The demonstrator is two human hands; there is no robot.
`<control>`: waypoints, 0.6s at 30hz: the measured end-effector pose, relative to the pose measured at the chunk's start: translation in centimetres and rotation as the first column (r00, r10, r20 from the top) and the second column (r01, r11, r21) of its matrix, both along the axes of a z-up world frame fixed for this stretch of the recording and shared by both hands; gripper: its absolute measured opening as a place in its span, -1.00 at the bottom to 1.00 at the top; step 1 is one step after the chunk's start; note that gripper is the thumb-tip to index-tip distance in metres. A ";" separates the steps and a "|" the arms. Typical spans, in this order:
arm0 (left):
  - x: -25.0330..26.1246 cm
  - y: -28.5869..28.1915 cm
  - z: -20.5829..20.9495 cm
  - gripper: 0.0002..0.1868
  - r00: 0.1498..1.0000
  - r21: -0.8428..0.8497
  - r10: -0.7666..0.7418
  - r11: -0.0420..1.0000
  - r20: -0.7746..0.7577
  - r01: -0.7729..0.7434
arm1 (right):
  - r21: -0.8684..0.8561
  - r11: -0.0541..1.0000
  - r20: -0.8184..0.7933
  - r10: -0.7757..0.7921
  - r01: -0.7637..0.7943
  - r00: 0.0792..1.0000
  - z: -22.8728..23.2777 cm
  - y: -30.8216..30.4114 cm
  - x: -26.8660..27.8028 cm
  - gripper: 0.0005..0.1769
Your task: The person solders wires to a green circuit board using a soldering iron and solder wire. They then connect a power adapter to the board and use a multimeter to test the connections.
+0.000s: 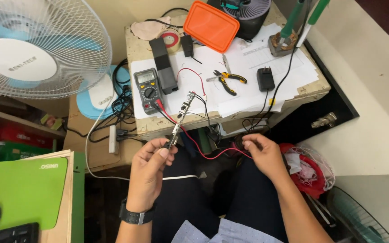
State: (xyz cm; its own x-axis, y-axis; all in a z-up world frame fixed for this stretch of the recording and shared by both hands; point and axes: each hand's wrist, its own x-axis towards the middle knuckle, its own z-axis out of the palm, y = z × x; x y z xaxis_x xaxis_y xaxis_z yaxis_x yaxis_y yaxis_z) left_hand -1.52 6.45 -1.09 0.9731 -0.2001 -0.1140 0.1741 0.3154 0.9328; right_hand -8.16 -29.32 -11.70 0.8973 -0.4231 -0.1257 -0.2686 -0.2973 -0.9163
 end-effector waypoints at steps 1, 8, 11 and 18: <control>-0.1 0.0 0.0 -0.73 1.000 -0.004 -0.002 1.000 0.015 0.002 | -0.146 0.989 -0.076 0.014 -0.025 0.997 -0.2 -0.2 -0.3 -0.74; 0.0 -0.3 -0.7 -0.66 1.000 -0.063 -0.010 0.998 -0.007 0.009 | -0.592 0.750 -0.269 0.162 -0.296 0.949 -2.7 -3.4 -3.7 -0.56; 0.0 -0.9 -0.8 -0.65 1.000 -0.059 -0.025 0.998 -0.019 0.024 | -0.678 0.649 -0.276 0.211 -0.345 0.938 -5.2 -4.1 -4.2 -0.36; -0.1 -2.1 -1.1 -0.70 0.999 -0.087 -0.049 0.995 0.013 0.050 | -0.632 0.608 -0.402 0.273 -0.481 0.874 -4.6 -2.8 -3.0 -0.76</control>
State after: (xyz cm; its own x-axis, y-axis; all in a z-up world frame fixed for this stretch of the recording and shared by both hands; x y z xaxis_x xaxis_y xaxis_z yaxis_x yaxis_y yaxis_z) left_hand -1.63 4.35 -2.21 0.9627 -0.2572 -0.0837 0.1819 0.3868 0.9040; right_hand -11.15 -32.13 -16.28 0.9785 -0.1063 -0.1767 -0.1579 -0.9373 -0.3107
